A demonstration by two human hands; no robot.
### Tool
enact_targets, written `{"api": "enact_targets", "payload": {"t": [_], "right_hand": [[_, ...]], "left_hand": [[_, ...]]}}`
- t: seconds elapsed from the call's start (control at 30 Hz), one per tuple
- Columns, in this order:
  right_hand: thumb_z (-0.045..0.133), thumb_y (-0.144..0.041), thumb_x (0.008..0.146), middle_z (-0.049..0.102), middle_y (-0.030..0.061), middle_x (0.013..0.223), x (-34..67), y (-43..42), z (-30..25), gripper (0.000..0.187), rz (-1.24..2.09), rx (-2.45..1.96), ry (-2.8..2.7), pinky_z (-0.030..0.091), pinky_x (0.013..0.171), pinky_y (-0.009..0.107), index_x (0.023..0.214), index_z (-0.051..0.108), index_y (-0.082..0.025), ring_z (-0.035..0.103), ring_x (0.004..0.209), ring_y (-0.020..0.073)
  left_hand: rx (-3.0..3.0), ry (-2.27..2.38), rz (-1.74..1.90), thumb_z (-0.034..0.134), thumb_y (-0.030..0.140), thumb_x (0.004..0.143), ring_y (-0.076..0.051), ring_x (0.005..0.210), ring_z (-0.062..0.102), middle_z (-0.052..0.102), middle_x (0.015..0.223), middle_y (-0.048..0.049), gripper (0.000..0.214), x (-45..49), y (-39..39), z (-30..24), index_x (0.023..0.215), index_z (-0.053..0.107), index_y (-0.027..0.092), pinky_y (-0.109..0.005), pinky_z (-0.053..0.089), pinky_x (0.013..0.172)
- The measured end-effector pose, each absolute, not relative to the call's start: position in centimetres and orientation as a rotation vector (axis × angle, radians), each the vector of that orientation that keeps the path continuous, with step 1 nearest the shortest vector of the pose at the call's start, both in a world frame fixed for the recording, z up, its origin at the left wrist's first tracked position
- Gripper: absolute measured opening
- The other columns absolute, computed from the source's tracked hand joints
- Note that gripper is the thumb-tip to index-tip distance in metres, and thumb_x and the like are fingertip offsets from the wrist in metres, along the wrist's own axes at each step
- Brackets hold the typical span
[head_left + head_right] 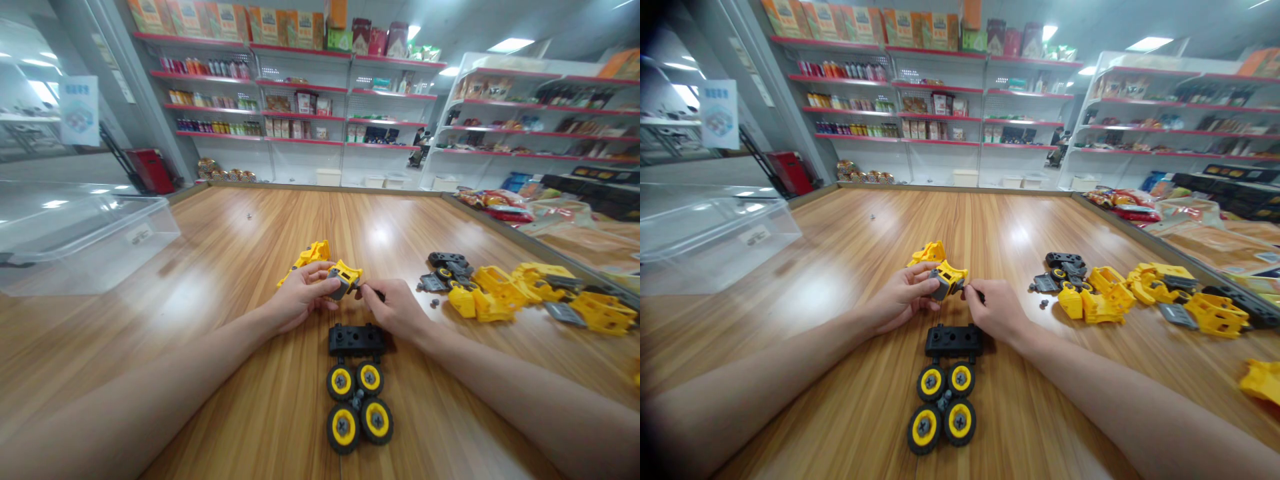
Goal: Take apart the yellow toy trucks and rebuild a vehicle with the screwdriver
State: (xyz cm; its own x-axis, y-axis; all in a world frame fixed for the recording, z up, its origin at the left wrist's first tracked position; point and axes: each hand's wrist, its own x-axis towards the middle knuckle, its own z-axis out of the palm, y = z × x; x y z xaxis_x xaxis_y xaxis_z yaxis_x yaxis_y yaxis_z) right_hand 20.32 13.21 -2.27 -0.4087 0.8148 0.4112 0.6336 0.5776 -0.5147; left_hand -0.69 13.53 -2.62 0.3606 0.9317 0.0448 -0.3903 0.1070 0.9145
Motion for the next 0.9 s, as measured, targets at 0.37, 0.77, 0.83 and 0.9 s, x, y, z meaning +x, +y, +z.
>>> {"api": "enact_targets", "payload": {"t": [0.37, 0.77, 0.83, 0.9], "right_hand": [[0.045, -0.029, 0.095, 0.059, -0.0001, 0.057, 20.41, 13.3, -2.3, 0.033, 0.433, -1.153, -2.149, 0.034, 0.05, 0.025, 0.076, 0.069, -0.017, 0.052, 0.051, 0.0137], [0.048, -0.028, 0.093, 0.061, 0.0001, 0.06, 20.4, 13.44, -2.48, 0.029, 0.46, -1.159, -2.112, 0.036, 0.053, 0.025, 0.076, 0.069, -0.017, 0.054, 0.055, 0.0138], [0.053, -0.027, 0.09, 0.065, 0.0009, 0.07, 20.39, 13.48, -2.52, 0.019, 0.461, -1.158, -2.095, 0.04, 0.058, 0.025, 0.084, 0.067, -0.016, 0.058, 0.063, 0.0146], [0.057, -0.025, 0.087, 0.068, 0.0019, 0.079, 20.34, 13.5, -2.53, 0.013, 0.461, -1.156, -2.078, 0.042, 0.063, 0.025, 0.089, 0.065, -0.016, 0.061, 0.071, 0.0155]], "left_hand": [[1.064, 0.659, 1.073, 0.077, 0.025, 0.076, -0.017, 0.085, 0.066, 0.067, 0.103, -0.0077, 0.038, -0.71, 13.57, -2.73, 0.11, 0.064, 0.018, -0.022, 0.057, 0.056], [1.065, 0.657, 1.074, 0.076, 0.025, 0.077, -0.015, 0.081, 0.065, 0.066, 0.102, -0.0075, 0.038, -0.75, 13.67, -2.85, 0.111, 0.063, 0.017, -0.021, 0.057, 0.055], [1.062, 0.658, 1.077, 0.076, 0.024, 0.077, -0.015, 0.082, 0.065, 0.066, 0.101, -0.007, 0.037, -0.75, 13.66, -2.84, 0.111, 0.062, 0.017, -0.021, 0.057, 0.055], [1.059, 0.66, 1.077, 0.076, 0.024, 0.078, -0.014, 0.081, 0.064, 0.066, 0.101, -0.0067, 0.036, -0.75, 13.64, -2.82, 0.111, 0.062, 0.017, -0.021, 0.057, 0.055]]}}
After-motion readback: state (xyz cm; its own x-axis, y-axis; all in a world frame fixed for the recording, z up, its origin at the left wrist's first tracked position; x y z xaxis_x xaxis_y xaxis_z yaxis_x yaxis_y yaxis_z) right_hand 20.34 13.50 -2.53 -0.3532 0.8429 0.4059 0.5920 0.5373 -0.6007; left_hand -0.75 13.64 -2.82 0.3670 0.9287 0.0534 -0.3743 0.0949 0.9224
